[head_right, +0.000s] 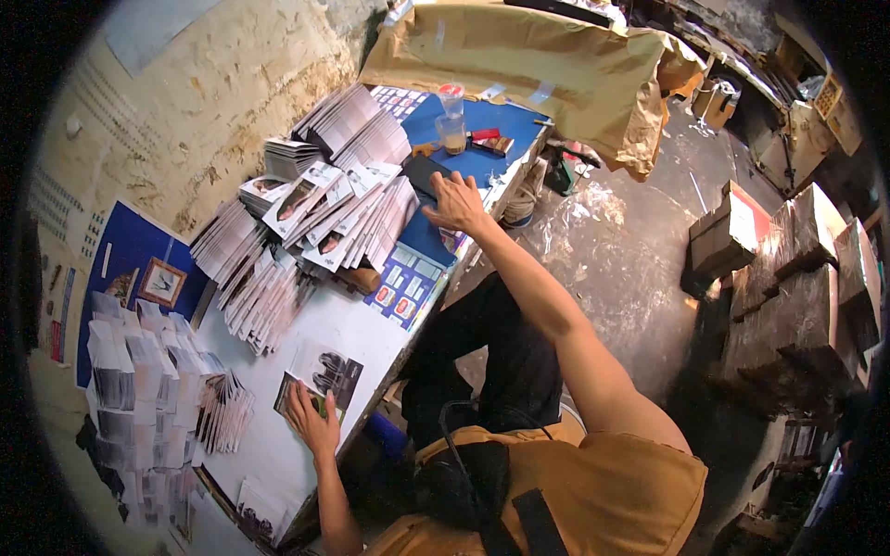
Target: The person is manually applying adhesive to paper brochures. They take a brochure from a stack, apply glue from a small cylindrical container to the edge, and then fold and press the paper to secure it before placing it aside.
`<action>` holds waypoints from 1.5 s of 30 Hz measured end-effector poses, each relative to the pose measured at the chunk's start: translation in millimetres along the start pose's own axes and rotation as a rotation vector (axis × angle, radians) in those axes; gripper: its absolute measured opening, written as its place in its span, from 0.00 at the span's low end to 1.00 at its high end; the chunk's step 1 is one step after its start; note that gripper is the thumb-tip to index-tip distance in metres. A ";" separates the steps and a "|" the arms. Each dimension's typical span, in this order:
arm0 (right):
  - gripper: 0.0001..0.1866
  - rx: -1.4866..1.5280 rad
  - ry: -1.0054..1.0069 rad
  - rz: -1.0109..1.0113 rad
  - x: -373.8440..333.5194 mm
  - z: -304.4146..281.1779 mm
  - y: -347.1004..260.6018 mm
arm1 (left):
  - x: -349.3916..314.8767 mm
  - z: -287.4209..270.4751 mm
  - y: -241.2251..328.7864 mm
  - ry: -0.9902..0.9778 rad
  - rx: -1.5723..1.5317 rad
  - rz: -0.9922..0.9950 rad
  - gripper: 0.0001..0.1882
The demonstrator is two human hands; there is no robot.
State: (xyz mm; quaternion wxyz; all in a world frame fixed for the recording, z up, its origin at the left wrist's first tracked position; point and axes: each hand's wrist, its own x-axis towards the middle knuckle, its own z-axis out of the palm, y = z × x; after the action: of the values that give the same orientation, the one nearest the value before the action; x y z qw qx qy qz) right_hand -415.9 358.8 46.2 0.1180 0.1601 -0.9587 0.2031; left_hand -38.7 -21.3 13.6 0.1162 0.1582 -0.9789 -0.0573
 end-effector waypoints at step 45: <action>0.37 0.585 -0.439 -0.365 -164.8 43.7 -170.6 | 48.1 -0.7 74.5 -0.142 -0.104 0.073 0.34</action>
State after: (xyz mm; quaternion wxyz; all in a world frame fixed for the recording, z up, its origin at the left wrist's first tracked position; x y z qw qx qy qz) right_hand -210.6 235.1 19.4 -0.1057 0.3940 -0.8187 0.4041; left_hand -105.0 33.4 35.5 0.0568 0.1116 -0.9855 -0.1147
